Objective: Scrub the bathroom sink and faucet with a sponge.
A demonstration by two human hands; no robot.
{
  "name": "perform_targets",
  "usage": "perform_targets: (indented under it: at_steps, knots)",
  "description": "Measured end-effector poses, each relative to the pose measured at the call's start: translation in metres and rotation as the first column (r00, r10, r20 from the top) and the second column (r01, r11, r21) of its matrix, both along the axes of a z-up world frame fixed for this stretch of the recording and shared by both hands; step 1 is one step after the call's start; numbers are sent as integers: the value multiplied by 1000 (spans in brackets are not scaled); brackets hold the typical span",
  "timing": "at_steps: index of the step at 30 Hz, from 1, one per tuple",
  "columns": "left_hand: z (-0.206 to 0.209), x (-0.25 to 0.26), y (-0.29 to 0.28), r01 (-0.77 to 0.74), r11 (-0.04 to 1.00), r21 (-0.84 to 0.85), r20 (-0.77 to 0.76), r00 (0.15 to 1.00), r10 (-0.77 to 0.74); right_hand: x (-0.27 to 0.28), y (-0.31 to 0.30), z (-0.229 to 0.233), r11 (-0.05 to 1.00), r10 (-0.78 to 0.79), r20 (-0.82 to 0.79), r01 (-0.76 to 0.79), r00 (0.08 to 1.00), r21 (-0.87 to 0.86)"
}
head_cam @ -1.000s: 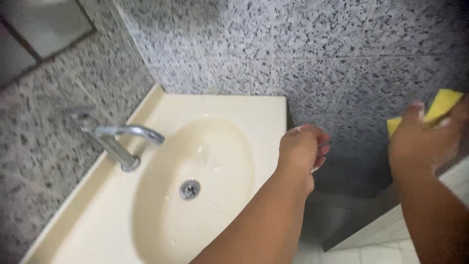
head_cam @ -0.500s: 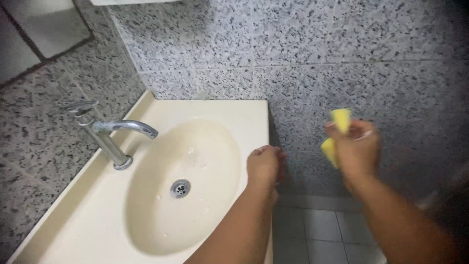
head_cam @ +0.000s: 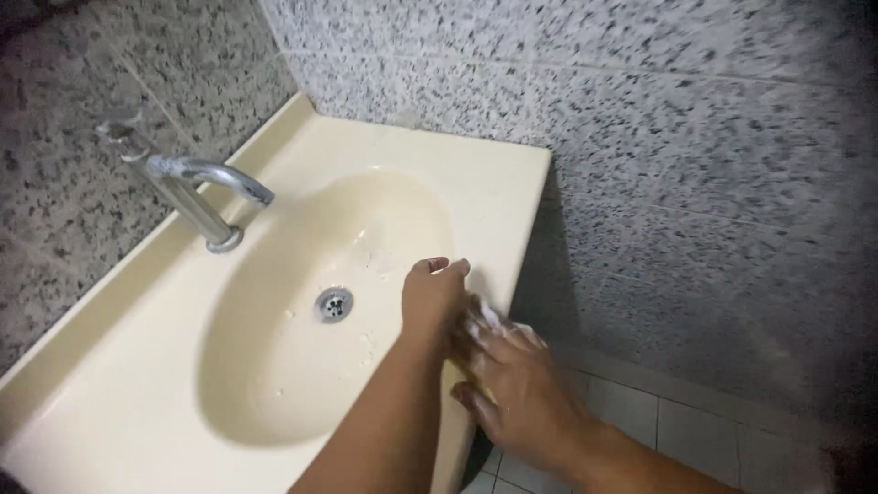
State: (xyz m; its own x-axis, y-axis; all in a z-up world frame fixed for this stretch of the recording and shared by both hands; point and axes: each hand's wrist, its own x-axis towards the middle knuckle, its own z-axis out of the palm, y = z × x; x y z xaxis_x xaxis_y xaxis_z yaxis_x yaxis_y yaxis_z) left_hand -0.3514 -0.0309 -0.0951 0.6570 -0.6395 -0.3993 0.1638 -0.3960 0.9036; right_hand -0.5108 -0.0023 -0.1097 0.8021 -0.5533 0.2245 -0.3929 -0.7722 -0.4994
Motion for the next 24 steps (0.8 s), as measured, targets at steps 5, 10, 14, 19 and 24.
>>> perform_targets:
  at_steps: [5,10,14,19,24]
  knots:
    - [-20,4,-20,15,999,53,13,1000,-15,-13,-98,-23,964,209,-80,-219,975,-153]
    - [-11,-17,-22,27,894,447,295,939,-175,23,-181,21,998,-11,-636,-26,772,-50]
    - [-15,-18,-11,24,905,426,418,881,-220,48,-185,2,976,21,-421,-111,907,-189]
    - [14,-3,-28,94,833,545,101,979,-177,39,-153,-1,628,301,-45,-233,953,-742]
    - [18,-8,-46,194,765,614,202,898,-390,73,-247,25,993,38,-574,-94,818,-69]
